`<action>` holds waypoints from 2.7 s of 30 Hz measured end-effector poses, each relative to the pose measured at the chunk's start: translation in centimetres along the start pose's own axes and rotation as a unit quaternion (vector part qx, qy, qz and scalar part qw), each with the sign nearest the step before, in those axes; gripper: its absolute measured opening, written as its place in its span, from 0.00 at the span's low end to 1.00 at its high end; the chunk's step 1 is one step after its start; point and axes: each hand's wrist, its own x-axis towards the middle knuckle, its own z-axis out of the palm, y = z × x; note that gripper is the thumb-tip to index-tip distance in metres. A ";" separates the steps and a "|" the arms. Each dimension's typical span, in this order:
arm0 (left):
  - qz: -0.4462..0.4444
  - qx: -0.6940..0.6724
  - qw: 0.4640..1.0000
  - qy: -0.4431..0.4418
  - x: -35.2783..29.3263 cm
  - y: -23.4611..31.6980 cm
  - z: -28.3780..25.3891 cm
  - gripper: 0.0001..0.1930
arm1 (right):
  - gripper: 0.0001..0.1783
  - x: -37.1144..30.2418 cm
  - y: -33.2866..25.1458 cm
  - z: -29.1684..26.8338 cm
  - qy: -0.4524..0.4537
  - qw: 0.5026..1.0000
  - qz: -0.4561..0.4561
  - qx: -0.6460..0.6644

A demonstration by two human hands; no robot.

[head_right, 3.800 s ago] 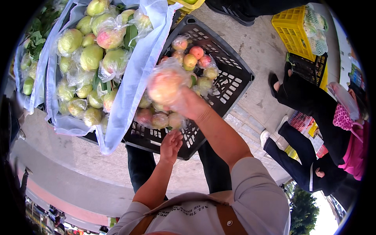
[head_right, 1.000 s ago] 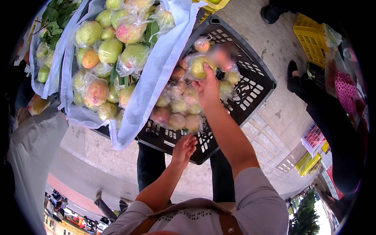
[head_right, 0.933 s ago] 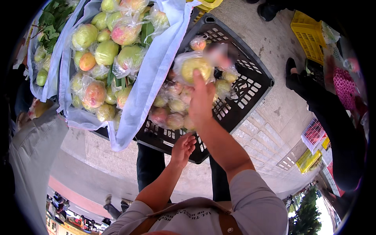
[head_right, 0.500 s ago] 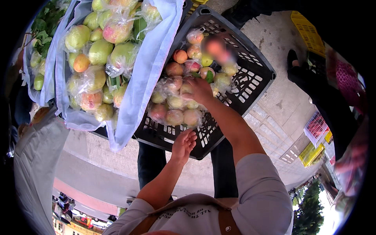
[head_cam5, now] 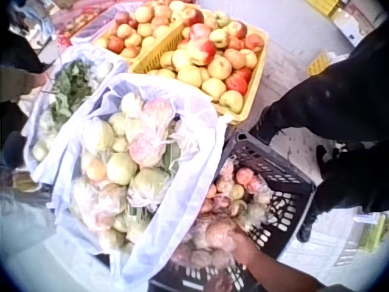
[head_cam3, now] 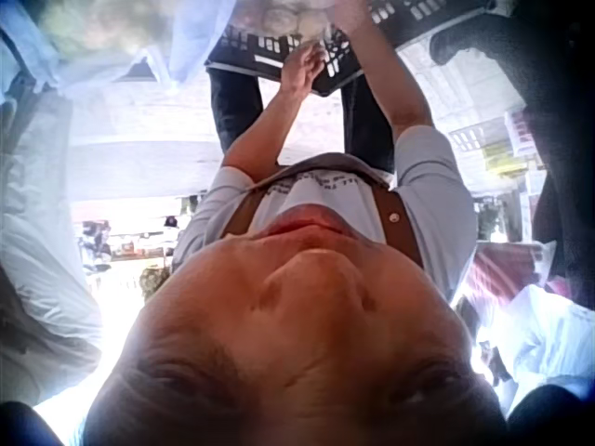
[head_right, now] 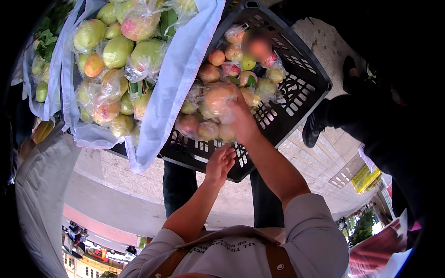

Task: The person selects apples from a crate and places them into a plastic bag. They then move to a vegetable display, pick red chili peppers, and place them into a bag. Finally, they walk to a green bin and dispose of a plastic bag.

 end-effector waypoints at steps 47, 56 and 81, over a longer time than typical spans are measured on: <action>0.042 -0.014 0.993 -0.109 1.0 -0.6 -2.5 0.15 | 0.31 -3.1 1.9 9.0 0.071 0.924 -0.295 -0.234; 0.058 -0.020 0.997 -0.046 0.7 -0.8 -1.4 0.14 | 0.25 1.1 3.3 5.1 0.096 0.890 -0.293 -0.336; 0.022 -0.019 0.999 -0.016 -0.1 0.6 -0.3 0.15 | 0.22 7.0 4.4 -0.1 0.140 0.650 -0.323 -0.674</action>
